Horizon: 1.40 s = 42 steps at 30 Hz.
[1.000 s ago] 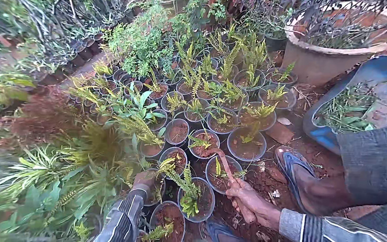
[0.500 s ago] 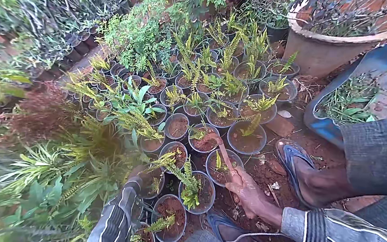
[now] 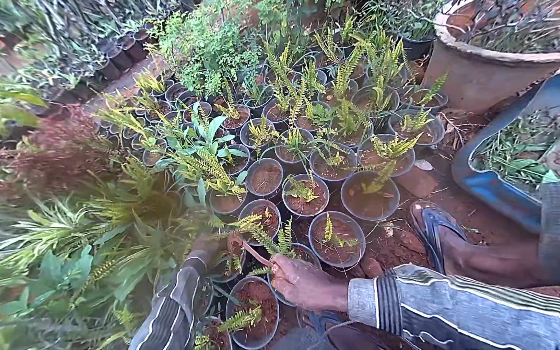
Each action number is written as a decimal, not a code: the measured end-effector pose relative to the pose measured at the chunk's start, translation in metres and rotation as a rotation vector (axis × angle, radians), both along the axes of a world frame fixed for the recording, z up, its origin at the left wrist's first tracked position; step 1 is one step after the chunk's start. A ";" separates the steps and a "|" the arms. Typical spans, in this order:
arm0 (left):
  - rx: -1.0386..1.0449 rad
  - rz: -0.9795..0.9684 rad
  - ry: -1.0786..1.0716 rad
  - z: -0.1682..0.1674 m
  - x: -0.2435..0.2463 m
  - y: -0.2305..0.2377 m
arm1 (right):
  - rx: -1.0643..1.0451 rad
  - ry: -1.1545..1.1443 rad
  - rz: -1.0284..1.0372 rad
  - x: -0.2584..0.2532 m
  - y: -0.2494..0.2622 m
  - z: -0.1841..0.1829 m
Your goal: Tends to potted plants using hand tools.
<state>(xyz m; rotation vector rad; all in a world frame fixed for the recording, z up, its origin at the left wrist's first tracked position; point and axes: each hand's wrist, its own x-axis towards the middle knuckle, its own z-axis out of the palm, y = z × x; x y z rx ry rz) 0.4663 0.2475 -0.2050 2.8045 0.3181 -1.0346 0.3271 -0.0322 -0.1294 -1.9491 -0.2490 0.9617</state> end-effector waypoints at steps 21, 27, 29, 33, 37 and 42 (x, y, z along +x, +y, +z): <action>0.047 -0.053 -0.009 -0.018 0.014 0.001 | -0.120 0.197 -0.092 0.024 0.058 -0.031; 0.048 -0.070 -0.011 -0.010 0.010 -0.005 | -0.219 0.120 -0.017 0.027 0.065 -0.024; 0.060 -0.061 -0.002 -0.010 0.010 -0.006 | -0.240 0.100 -0.001 0.026 0.069 -0.024; 0.072 -0.033 -0.007 -0.007 0.006 -0.009 | -0.260 0.095 0.021 0.026 0.073 -0.021; 0.100 -0.036 -0.018 -0.009 0.004 -0.012 | -0.250 0.083 0.026 0.031 0.076 -0.029; 0.127 -0.022 -0.046 -0.017 0.003 -0.008 | -0.269 0.055 0.051 0.037 0.081 -0.030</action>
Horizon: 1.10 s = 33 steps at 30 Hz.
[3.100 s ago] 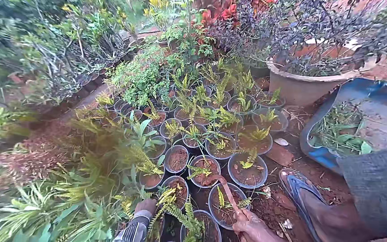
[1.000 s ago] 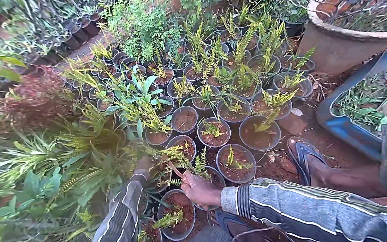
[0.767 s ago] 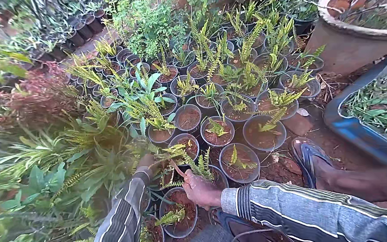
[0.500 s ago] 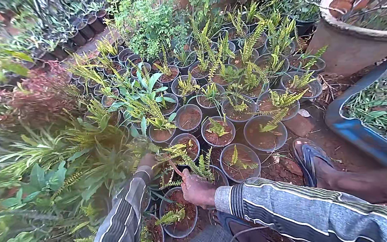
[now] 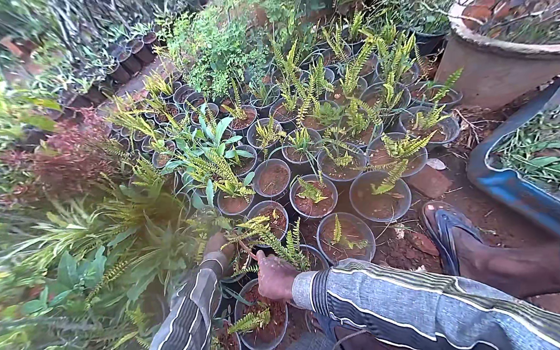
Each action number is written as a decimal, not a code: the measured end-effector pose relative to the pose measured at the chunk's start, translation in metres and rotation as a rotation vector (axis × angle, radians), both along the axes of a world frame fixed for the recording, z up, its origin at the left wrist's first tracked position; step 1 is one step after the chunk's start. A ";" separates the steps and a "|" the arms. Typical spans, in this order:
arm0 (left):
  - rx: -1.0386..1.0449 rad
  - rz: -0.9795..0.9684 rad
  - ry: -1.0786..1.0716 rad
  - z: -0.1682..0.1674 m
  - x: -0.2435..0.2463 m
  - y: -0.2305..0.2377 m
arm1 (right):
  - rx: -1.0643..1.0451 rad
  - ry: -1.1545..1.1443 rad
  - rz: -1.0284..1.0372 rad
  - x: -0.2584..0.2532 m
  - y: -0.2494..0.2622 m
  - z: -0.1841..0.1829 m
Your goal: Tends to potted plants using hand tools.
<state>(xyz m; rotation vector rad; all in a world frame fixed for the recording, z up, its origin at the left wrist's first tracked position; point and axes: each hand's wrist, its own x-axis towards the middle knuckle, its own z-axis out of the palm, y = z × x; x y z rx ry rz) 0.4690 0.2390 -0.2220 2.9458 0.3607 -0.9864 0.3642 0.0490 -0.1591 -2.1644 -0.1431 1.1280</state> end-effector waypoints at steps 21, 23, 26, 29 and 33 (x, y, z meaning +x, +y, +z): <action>0.020 0.025 0.002 0.017 0.006 -0.003 | 0.177 0.127 -0.056 0.012 -0.035 -0.017; 0.035 -0.001 -0.003 0.022 0.004 -0.008 | 0.181 0.154 -0.049 0.014 -0.041 -0.014; 0.052 -0.017 0.001 0.021 0.001 -0.010 | 0.163 0.151 -0.047 0.008 -0.044 -0.009; 0.090 -0.011 -0.001 0.019 -0.002 -0.014 | 0.152 0.137 -0.046 0.001 -0.045 -0.010; 0.126 -0.010 0.000 0.020 -0.003 -0.018 | 0.162 0.162 -0.048 0.000 -0.044 -0.004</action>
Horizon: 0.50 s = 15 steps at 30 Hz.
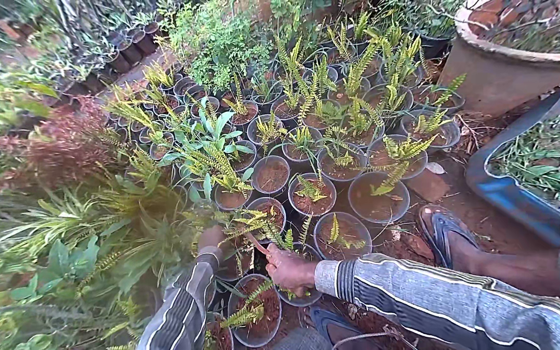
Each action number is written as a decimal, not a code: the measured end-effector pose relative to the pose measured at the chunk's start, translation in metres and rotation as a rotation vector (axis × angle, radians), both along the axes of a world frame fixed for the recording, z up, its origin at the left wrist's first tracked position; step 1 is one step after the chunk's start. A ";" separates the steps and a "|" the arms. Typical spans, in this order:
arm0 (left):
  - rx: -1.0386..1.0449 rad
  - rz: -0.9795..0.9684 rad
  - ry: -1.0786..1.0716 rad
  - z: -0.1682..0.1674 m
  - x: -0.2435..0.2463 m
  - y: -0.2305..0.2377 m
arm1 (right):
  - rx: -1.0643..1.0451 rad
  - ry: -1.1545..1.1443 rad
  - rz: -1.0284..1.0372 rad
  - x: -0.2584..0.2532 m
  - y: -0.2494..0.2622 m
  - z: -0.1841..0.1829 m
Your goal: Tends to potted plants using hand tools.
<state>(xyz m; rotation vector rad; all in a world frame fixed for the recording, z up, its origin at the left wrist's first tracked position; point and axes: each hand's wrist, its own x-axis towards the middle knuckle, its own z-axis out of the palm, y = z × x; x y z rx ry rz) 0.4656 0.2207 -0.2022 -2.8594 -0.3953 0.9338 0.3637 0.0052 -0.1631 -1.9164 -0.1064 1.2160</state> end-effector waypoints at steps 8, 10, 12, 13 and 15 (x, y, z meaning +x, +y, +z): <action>0.029 -0.053 0.043 0.012 -0.001 -0.007 | 0.070 0.171 -0.080 0.002 -0.014 0.014; 0.022 -0.035 0.070 0.021 -0.002 -0.002 | 0.059 0.196 -0.069 -0.006 -0.028 0.019; -0.021 -0.045 0.049 0.014 0.001 0.010 | 0.051 0.140 -0.069 -0.020 -0.044 0.017; -0.060 -0.077 0.031 0.011 0.005 0.015 | 0.069 0.130 -0.100 -0.026 -0.050 0.018; -0.130 -0.143 0.068 0.013 0.007 0.015 | 0.127 0.155 -0.166 -0.041 -0.060 0.020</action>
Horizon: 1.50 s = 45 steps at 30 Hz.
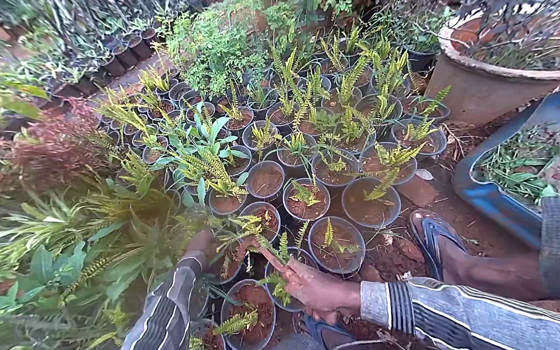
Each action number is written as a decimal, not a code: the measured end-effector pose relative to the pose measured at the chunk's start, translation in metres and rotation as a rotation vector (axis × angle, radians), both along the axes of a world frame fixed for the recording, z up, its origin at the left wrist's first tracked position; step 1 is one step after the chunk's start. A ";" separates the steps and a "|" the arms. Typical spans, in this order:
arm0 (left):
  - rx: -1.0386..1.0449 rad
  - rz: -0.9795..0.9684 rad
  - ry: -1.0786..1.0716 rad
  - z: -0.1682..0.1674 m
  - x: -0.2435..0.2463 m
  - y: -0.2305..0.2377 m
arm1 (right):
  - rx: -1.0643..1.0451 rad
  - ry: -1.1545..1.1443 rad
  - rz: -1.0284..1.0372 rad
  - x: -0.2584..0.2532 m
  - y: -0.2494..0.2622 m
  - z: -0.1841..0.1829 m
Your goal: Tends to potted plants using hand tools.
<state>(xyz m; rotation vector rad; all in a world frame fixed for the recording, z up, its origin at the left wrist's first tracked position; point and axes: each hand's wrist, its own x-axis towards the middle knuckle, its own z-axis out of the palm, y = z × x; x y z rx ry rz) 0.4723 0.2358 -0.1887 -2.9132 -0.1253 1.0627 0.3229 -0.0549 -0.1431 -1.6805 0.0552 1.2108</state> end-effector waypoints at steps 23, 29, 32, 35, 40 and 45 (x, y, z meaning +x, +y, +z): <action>-0.851 0.485 -0.387 0.087 -0.046 0.126 | 0.081 -0.103 -0.093 -0.095 -0.097 0.004; -0.279 0.334 0.026 0.076 -0.120 0.117 | 0.055 -0.127 -0.034 -0.094 -0.099 0.005; -0.427 0.498 -0.135 0.074 -0.159 0.090 | 0.077 -0.132 -0.070 -0.090 -0.100 0.006; -0.575 0.596 -0.386 0.043 -0.188 0.050 | 0.077 -0.114 -0.115 -0.087 -0.102 0.007; -0.632 0.422 -0.467 -0.007 -0.199 0.007 | 0.109 -0.091 -0.164 -0.088 -0.108 0.008; -0.805 0.799 -0.788 -0.024 -0.189 -0.007 | 0.116 -0.099 -0.148 -0.091 -0.108 0.014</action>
